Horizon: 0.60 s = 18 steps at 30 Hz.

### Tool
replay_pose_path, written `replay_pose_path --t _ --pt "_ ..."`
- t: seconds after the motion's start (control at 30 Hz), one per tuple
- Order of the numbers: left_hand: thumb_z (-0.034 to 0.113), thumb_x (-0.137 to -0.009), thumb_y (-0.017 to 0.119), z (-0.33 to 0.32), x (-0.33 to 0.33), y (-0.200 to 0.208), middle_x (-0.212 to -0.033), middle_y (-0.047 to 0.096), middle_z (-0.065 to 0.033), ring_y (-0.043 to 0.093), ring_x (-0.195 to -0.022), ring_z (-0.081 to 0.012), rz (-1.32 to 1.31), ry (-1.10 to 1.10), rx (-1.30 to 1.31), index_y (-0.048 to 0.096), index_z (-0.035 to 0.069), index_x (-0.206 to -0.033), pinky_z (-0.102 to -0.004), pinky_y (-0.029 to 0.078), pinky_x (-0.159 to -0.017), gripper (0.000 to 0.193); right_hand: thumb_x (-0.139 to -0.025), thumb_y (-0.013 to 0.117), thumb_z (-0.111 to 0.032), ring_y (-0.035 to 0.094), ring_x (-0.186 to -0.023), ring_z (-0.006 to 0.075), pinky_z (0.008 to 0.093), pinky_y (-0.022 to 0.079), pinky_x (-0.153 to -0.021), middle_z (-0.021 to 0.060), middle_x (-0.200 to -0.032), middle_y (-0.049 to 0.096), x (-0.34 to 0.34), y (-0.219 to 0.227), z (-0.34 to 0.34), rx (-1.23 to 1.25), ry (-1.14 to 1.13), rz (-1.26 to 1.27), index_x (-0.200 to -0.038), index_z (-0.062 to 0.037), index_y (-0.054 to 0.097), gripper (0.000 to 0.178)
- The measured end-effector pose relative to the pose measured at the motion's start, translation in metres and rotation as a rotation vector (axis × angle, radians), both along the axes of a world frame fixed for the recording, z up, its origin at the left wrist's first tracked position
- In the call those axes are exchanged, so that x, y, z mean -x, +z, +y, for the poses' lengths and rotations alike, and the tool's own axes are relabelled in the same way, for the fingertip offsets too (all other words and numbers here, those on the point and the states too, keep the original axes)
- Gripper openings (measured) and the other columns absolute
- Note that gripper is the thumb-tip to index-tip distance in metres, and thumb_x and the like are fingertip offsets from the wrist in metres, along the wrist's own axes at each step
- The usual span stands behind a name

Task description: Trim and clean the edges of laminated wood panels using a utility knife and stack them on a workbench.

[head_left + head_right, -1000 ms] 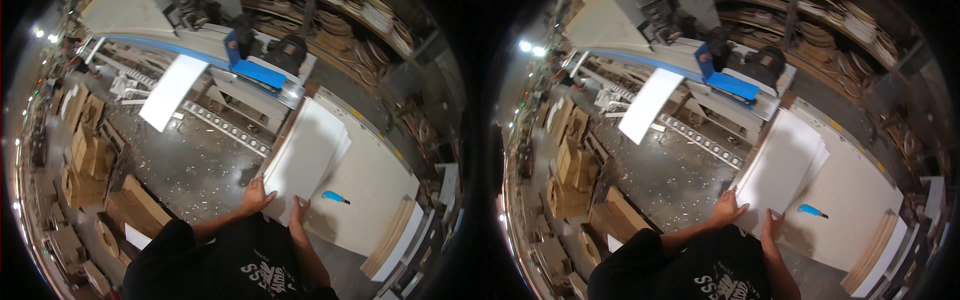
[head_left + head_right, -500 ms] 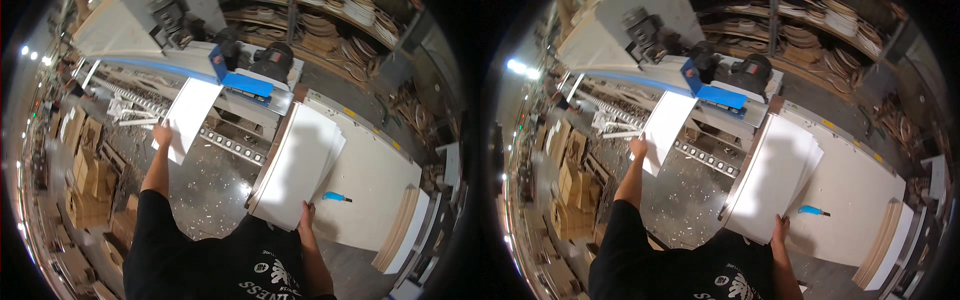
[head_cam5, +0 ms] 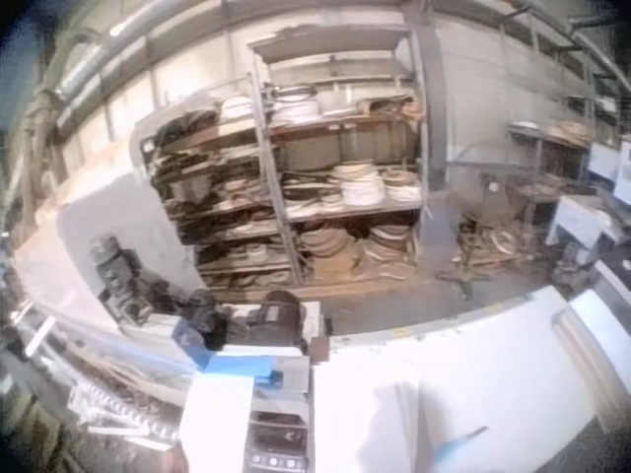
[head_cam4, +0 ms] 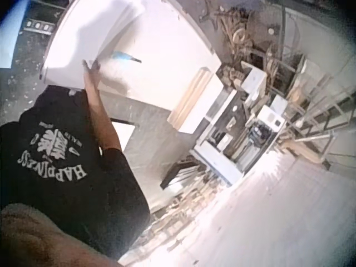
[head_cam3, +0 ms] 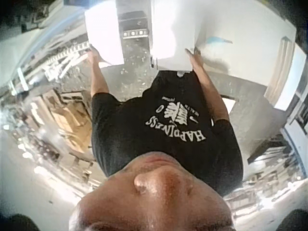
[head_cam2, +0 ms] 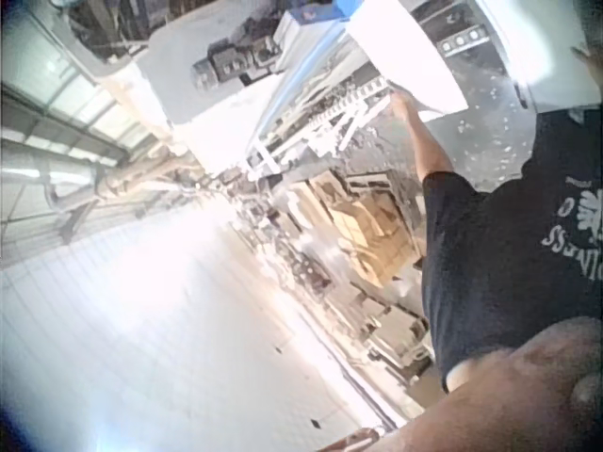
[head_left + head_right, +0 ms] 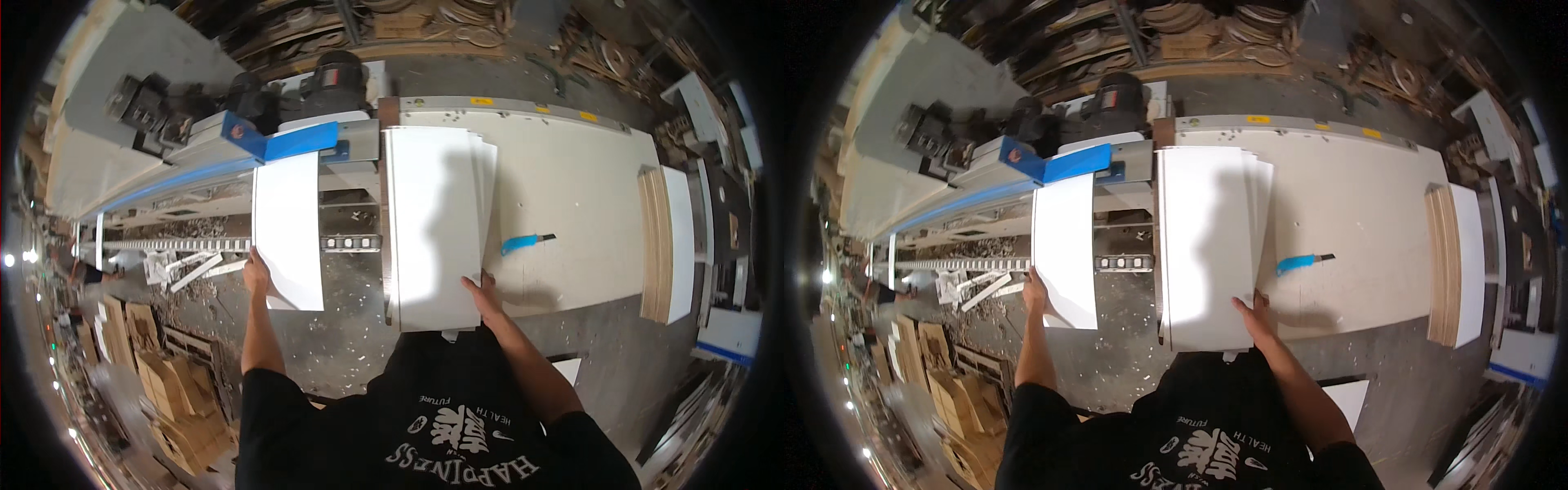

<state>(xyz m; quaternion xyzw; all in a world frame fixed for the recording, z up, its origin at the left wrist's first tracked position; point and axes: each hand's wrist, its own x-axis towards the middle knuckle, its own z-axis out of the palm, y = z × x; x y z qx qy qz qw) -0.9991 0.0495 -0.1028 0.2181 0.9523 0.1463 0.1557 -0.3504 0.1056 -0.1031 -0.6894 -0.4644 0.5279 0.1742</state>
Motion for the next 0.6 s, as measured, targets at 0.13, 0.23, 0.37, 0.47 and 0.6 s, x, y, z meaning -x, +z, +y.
replay_pose_path --t 0.13,0.23,0.37,0.47,0.6 --pt "0.08 -0.106 0.033 -0.026 -0.033 -0.03 -0.123 0.074 -0.0339 0.07 -0.12 -0.0499 -0.073 0.018 -0.126 0.074 -0.005 -0.13 -0.0557 0.053 -0.101 0.098 -0.1 0.073 -0.048 0.047 -0.147 0.0356 0.0472 0.043 -0.12 0.0233 -0.153 0.051 -0.001 0.008 0.016 0.144 0.006 0.166 -0.16 0.0003 0.046 0.082" --pt "0.077 -0.108 0.038 0.002 -0.111 -0.034 -0.121 0.074 -0.0346 0.071 -0.117 -0.0486 -0.317 0.066 -0.309 0.07 -0.01 -0.132 -0.0522 0.055 -0.1 0.096 -0.102 0.072 -0.047 0.057 -0.135 0.0343 0.0435 0.047 -0.115 0.0211 -0.14 0.057 -0.064 -0.085 0.005 -0.204 -0.267 0.245 -0.159 -0.004 0.047 0.075" --pt "0.07 -0.11 0.045 -0.01 -0.21 0.024 -0.116 0.074 -0.0365 0.072 -0.11 -0.0476 -0.395 0.061 -0.36 0.069 -0.016 -0.128 -0.0493 0.056 -0.096 0.091 -0.095 0.082 -0.031 0.066 -0.111 0.0332 0.0467 0.058 -0.095 0.0173 -0.127 0.06 -0.04 -0.012 0.064 -0.41 -0.357 -0.361 -0.147 -0.0122 0.056 0.06" --pt "0.068 -0.111 0.045 -0.006 -0.251 0.006 -0.112 0.074 -0.0375 0.072 -0.105 -0.0505 -0.314 -0.044 -0.298 0.07 -0.016 -0.123 -0.0529 0.055 -0.092 0.088 -0.094 0.081 -0.033 0.066 -0.11 0.0361 0.0487 0.058 -0.095 0.0171 -0.127 0.058 -0.053 -0.005 0.09 -0.471 -0.247 -0.5 -0.144 -0.0147 0.058 0.058" --pt "0.056 -0.114 0.045 0.015 -0.327 0.015 -0.094 0.073 -0.0347 0.071 -0.091 -0.0536 -0.274 -0.123 -0.364 0.072 -0.011 -0.106 -0.0572 0.053 -0.082 0.073 -0.093 0.08 -0.034 0.062 -0.116 0.0395 0.0502 0.056 -0.099 0.0182 -0.13 0.054 -0.083 -0.021 0.115 -0.4 -0.052 -0.603 -0.145 -0.0152 0.06 0.059"
